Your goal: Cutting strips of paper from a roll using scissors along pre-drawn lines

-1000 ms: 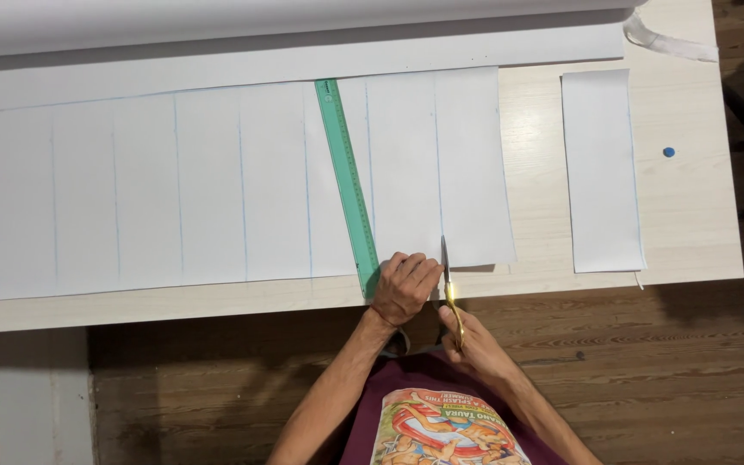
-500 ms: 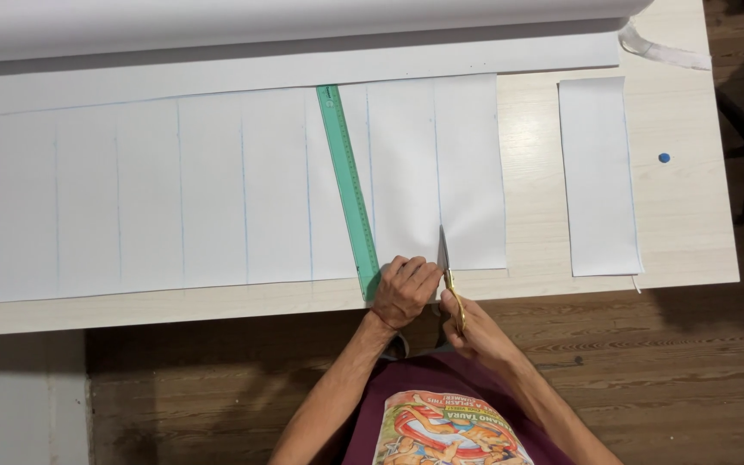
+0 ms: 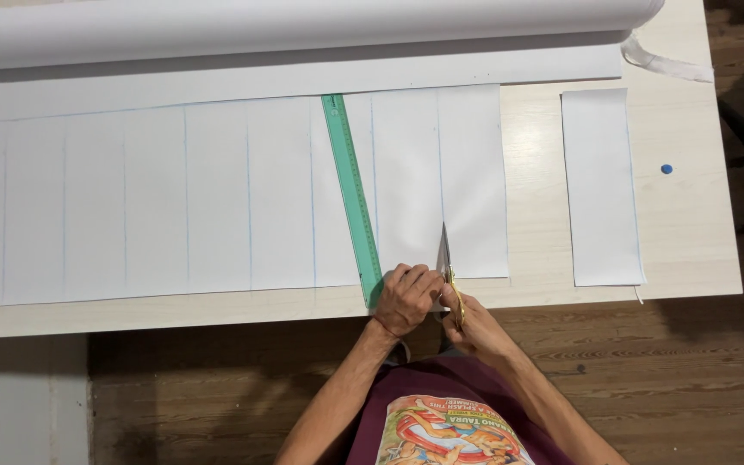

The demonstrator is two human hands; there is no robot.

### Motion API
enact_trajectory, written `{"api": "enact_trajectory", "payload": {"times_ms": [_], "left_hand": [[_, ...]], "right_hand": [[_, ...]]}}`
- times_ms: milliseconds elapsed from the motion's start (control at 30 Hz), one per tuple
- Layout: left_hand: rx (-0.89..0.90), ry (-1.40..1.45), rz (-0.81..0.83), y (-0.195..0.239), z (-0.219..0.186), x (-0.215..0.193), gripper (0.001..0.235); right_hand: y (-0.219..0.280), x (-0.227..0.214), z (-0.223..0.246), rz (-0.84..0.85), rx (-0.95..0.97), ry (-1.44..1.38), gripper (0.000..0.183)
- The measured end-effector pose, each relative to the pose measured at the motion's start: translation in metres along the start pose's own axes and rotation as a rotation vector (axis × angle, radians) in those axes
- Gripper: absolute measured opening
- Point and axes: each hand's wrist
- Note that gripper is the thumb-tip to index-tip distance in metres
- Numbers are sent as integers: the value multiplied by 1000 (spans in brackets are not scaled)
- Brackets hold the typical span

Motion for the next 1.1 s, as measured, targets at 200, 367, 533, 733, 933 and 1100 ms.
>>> {"api": "enact_trajectory", "payload": {"times_ms": [200, 367, 533, 733, 933, 1100], "left_hand": [[-81, -29, 63, -4, -7, -15, 13], [-155, -65, 220, 30, -20, -10, 22], [-196, -80, 291, 24, -31, -17, 33], [-273, -55, 517, 29, -36, -14, 51], [-313, -68, 652, 24, -36, -16, 49], [-356, -39, 701, 26, -35, -10, 38]], "right_hand": [[10, 7, 18, -9, 9, 42, 67], [19, 13, 37, -24, 47, 23, 68], [22, 14, 41, -30, 70, 18, 73], [15, 10, 30, -35, 66, -11, 73], [-2, 5, 41, -23, 24, 56, 75], [-8, 4, 58, -21, 34, 78, 72]]}}
Point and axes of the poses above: each hand's wrist, its own y-axis away from the middle knuckle, its own x-axis out of the palm, z = x × y, and after that the axes turned 7 degrees about y, right-handed
